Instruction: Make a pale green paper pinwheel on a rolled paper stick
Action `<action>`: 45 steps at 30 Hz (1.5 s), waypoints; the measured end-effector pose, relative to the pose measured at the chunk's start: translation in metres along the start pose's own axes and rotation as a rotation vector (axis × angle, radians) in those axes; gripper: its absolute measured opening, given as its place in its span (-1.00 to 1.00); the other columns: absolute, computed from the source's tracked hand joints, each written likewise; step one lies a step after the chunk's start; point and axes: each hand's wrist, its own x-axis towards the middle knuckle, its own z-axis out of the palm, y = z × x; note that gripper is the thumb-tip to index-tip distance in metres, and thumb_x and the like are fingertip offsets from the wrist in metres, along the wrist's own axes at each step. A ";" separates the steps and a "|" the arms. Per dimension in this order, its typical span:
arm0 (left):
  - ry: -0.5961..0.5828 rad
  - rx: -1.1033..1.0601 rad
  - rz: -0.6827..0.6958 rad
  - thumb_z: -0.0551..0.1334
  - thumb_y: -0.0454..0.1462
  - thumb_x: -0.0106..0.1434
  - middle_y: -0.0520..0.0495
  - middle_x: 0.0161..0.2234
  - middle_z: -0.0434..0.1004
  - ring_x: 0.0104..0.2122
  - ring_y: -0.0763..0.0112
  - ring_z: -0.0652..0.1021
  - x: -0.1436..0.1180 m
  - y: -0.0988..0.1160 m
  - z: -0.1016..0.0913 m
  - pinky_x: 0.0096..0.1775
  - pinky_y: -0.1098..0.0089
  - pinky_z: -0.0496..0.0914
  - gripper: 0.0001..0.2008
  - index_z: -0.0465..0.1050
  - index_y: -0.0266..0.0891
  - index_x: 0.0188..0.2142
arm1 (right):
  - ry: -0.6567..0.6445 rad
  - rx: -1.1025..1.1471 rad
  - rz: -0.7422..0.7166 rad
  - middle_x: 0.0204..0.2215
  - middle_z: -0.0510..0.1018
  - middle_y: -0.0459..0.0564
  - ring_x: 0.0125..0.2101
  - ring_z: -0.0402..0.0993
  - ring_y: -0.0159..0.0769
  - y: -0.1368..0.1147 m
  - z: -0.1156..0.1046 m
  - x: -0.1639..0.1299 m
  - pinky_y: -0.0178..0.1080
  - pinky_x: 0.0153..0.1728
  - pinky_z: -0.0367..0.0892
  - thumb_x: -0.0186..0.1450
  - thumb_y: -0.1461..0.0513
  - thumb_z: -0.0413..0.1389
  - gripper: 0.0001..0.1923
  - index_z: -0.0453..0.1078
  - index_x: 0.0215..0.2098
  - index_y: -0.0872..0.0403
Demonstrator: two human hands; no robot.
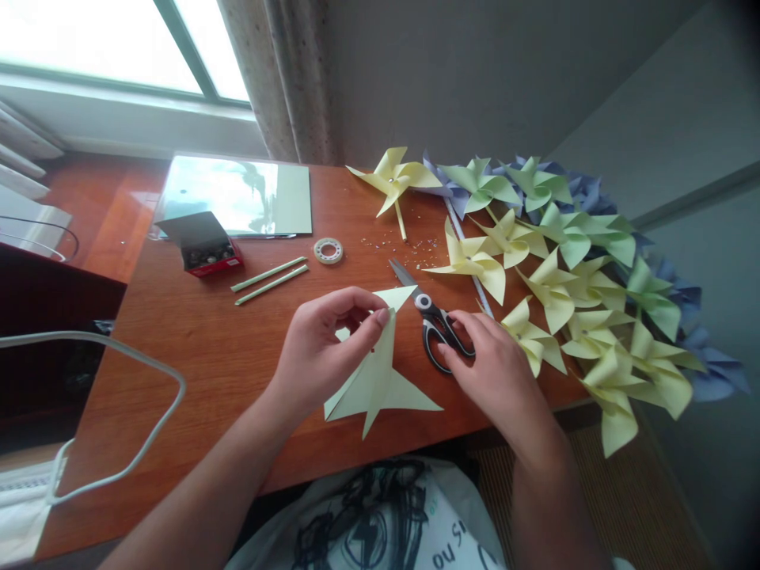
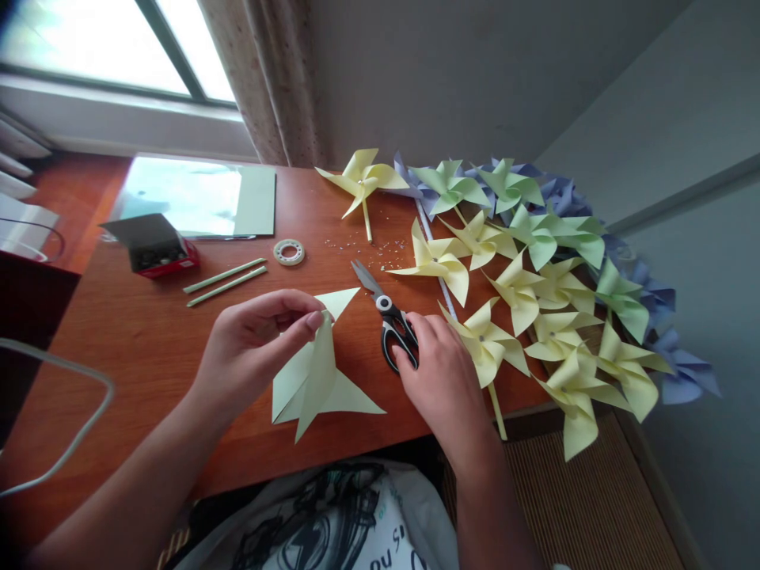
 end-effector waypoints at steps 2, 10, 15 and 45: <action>0.004 -0.005 0.004 0.35 -0.24 0.25 -0.01 -0.46 0.53 -0.47 0.44 0.47 0.000 0.000 0.000 -0.42 0.44 0.35 -0.90 0.57 -0.24 -0.33 | -0.033 -0.037 0.005 -0.10 0.58 0.16 -0.09 0.55 0.06 0.003 0.008 -0.002 0.07 -0.03 0.46 0.28 0.26 0.20 -0.61 0.42 0.08 0.14; 0.014 0.010 -0.007 0.36 -0.24 0.25 0.01 -0.50 0.50 -0.49 0.47 0.45 0.002 0.002 0.001 -0.43 0.46 0.32 -0.88 0.56 -0.27 -0.35 | 0.006 -0.061 0.064 -0.19 0.59 0.17 -0.16 0.56 0.09 0.000 0.020 0.007 0.11 -0.09 0.50 0.26 0.28 0.19 -0.60 0.45 0.07 0.16; 0.028 0.007 -0.002 0.36 -0.24 0.25 0.01 -0.50 0.49 -0.49 0.48 0.44 0.002 0.002 0.000 -0.44 0.47 0.31 -0.88 0.56 -0.27 -0.35 | 0.086 0.373 0.140 -0.16 0.55 0.09 -0.22 0.59 -0.10 0.003 0.014 0.000 0.00 -0.13 0.56 0.24 0.24 0.21 -0.60 0.47 0.05 0.09; -0.011 0.122 0.189 0.27 -0.34 0.30 -0.08 -0.34 0.62 -0.36 0.33 0.58 0.001 0.000 0.000 -0.31 0.35 0.46 -0.92 0.57 -0.21 -0.28 | -0.018 0.480 -0.141 -0.08 0.45 -0.02 -0.15 0.51 -0.22 -0.009 -0.022 -0.005 -0.18 -0.07 0.49 0.21 0.27 0.33 -0.41 0.40 0.19 -0.09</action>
